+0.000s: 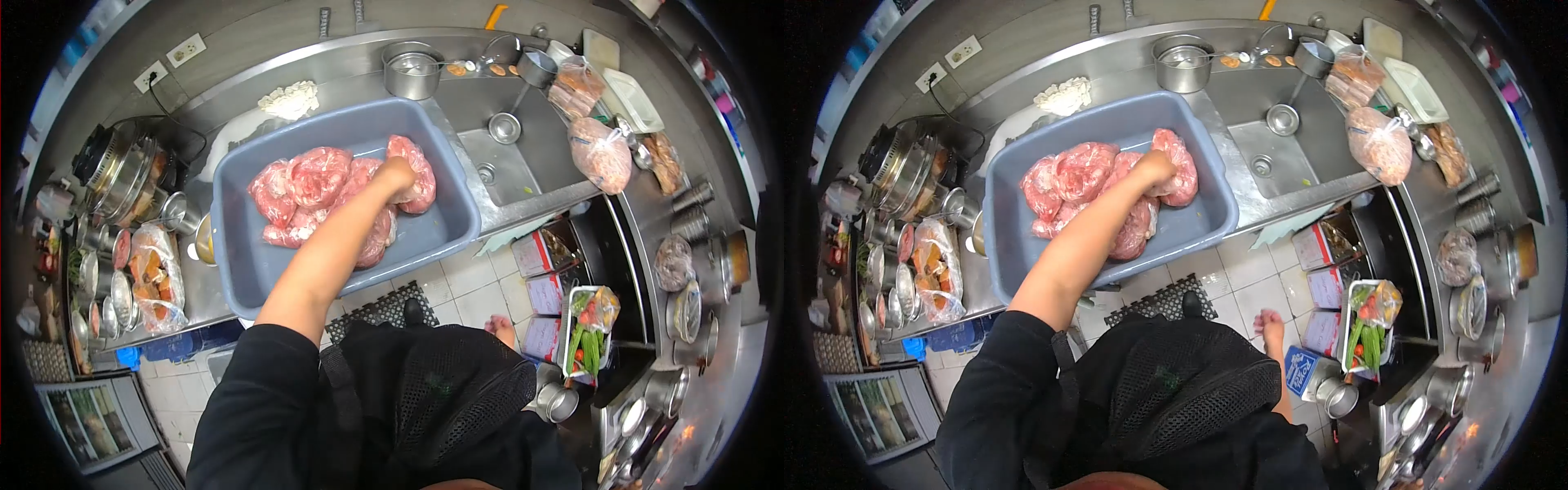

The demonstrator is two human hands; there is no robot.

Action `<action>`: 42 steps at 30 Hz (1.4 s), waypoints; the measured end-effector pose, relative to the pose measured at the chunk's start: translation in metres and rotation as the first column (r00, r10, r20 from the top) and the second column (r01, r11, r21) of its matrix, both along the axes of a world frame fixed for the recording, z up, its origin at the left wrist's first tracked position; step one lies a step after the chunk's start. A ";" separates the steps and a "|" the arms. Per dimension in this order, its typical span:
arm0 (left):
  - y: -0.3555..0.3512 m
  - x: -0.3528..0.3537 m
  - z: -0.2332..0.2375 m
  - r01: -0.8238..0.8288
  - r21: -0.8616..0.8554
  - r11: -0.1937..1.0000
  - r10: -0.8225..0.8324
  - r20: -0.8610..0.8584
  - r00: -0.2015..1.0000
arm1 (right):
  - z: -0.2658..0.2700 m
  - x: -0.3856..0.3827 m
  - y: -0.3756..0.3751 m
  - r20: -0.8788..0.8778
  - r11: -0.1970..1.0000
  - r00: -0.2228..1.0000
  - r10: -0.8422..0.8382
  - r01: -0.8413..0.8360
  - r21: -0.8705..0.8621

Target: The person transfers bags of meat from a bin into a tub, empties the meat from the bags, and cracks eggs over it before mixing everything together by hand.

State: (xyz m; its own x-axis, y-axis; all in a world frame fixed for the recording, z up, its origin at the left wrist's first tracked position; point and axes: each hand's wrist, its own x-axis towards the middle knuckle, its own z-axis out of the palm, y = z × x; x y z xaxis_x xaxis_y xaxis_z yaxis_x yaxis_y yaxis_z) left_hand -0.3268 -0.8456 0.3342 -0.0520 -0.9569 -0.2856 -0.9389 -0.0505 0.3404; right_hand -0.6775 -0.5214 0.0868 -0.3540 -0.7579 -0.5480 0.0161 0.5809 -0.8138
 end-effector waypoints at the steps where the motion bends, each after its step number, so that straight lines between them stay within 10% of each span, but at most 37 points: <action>1: -0.005 0.006 0.001 -0.231 0.168 0.958 0.285 -0.479 0.830 | 0.028 0.000 -0.032 0.020 0.998 1.000 0.005 -0.004 -0.058; 2: -0.010 0.011 0.004 -0.330 0.407 0.852 0.515 -0.770 0.378 | 0.049 0.000 -0.062 0.040 0.993 0.999 0.011 -0.006 -0.116; 4: -0.010 0.018 0.039 -0.290 0.386 0.875 0.414 -0.909 0.039 | 0.084 -0.008 -0.118 -0.010 0.962 0.997 0.072 -0.072 -0.264; 8: -0.032 0.044 0.076 -0.294 0.322 0.900 0.293 -0.946 -0.141 | 0.186 0.005 -0.209 -0.070 0.826 0.985 0.161 -0.173 -0.537; 13: 0.012 0.072 0.166 -0.384 -0.002 0.923 0.150 -0.919 0.365 | 0.300 0.068 -0.261 -0.164 0.611 0.941 0.295 -0.318 -0.725; 15: 0.035 0.084 0.175 -0.130 -0.231 0.964 -0.054 -0.650 0.758 | 0.322 0.103 -0.273 -0.177 0.508 0.891 0.419 -0.392 -0.767; 18: 0.048 0.100 0.136 0.007 -0.343 0.939 -0.103 -0.264 0.959 | 0.326 0.162 -0.293 -0.284 0.314 0.750 0.597 -0.545 -0.778; 21: 0.064 0.114 0.092 -0.042 -0.324 0.945 -0.026 -0.203 0.979 | 0.321 0.228 -0.308 -0.666 -0.032 0.558 0.495 -0.754 -0.656; 22: 0.072 0.113 0.090 -0.188 -0.279 0.942 0.053 -0.428 0.902 | 0.321 0.248 -0.309 -0.781 -0.139 0.490 0.388 -0.806 -0.575; 26: 0.081 0.119 0.082 -0.314 -0.230 0.921 0.119 -0.602 0.790 | 0.306 0.307 -0.316 -0.819 -0.205 0.285 0.498 -0.879 -0.431; 28: 0.080 0.121 0.069 -0.326 -0.319 0.890 0.076 -0.601 0.796 | 0.316 0.321 -0.316 -0.855 -0.099 0.123 0.504 -0.975 -0.198; 42: 0.085 0.113 0.084 -0.296 -0.371 0.880 0.277 -0.105 0.955 | 0.289 0.339 -0.327 -0.744 0.222 0.345 0.573 -0.938 -0.265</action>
State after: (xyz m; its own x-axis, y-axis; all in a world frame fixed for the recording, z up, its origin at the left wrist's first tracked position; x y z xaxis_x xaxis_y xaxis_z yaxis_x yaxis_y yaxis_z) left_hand -0.2140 -0.7602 0.4177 0.2369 -0.9667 0.0967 -0.8853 -0.1738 0.4313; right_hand -0.3382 -0.8483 0.3757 0.5813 -0.8037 0.1272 -0.5509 -0.5038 -0.6654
